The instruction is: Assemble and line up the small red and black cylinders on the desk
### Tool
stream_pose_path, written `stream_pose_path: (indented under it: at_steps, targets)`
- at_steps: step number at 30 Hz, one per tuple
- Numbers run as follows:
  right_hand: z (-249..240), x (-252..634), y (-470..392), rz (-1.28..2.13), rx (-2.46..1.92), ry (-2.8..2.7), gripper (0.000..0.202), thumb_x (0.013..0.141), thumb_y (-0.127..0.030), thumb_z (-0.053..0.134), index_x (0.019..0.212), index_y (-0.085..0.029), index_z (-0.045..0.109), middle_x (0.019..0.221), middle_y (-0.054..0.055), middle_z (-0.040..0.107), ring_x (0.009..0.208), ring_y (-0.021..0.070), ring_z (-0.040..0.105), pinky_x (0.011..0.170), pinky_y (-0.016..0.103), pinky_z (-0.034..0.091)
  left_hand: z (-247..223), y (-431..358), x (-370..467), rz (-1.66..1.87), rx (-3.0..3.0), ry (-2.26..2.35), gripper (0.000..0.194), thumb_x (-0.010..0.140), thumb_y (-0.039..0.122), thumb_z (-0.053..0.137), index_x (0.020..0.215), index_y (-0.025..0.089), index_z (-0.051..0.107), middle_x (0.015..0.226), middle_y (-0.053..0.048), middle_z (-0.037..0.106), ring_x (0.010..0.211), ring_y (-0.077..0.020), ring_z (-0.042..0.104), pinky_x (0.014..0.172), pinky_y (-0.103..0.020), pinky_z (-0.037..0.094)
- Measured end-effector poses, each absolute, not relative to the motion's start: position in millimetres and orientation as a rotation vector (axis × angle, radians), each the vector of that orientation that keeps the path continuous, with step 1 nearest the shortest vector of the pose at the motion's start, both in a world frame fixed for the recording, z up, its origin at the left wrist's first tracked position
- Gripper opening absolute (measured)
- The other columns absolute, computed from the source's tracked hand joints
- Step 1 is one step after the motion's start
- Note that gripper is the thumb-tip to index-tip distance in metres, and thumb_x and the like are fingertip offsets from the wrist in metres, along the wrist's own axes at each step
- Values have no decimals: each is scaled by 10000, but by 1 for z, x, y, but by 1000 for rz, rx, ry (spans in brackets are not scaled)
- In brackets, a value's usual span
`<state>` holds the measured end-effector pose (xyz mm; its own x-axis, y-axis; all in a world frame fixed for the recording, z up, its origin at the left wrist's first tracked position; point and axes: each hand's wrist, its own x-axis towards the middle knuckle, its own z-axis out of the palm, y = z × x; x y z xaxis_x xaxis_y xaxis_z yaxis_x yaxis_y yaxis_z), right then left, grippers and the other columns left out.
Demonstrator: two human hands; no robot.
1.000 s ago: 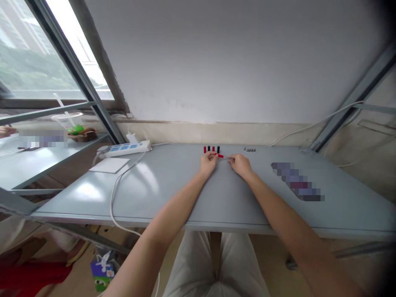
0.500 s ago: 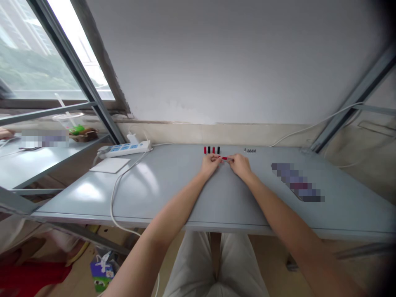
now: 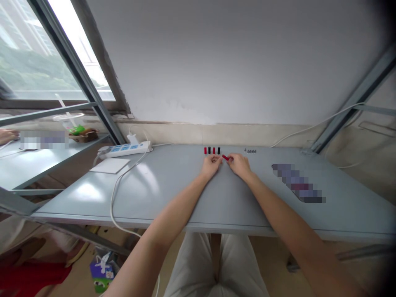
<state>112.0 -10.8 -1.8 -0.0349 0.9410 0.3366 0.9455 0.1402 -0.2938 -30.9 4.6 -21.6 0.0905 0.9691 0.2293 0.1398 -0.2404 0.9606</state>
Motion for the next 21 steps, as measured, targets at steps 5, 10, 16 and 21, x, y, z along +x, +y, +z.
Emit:
stream_pose_path:
  at_steps: [5, 10, 16, 21]
  targets:
    - [-8, 116, 14, 330, -1837, -1769, 146, 756, -238, 594, 865, -165, 657, 837, 58, 688, 770, 163, 620, 665, 242, 428, -22, 8, -37, 1285, 1484, 1287, 155, 802, 235, 503, 729, 138, 599, 628, -35, 629, 498, -81, 511, 535, -218, 413]
    - [-15, 112, 34, 372, -1831, -1737, 144, 741, -210, 598, 856, -148, 659, 850, 74, 692, 779, 162, 626, 676, 239, 433, -22, 10, -38, 1299, 1472, 1277, 148, 804, 230, 483, 726, 146, 577, 603, -25, 610, 501, -86, 511, 545, -221, 410]
    - [-19, 107, 44, 311, -1901, -1692, 172, 755, -271, 579, 869, -178, 668, 892, 83, 690, 851, 188, 628, 725, 274, 444, -25, 11, -37, 1268, 1553, 1323, 155, 795, 211, 480, 694, 148, 580, 583, -19, 599, 538, -99, 532, 592, -235, 428]
    - [-23, 106, 46, 279, -1916, -1693, 196, 765, -308, 564, 882, -193, 670, 903, 76, 682, 877, 192, 615, 758, 293, 434, -24, 5, -38, 1071, 1892, 1364, 145, 730, 148, 495, 626, 144, 595, 556, -10, 568, 536, -110, 494, 580, -243, 399]
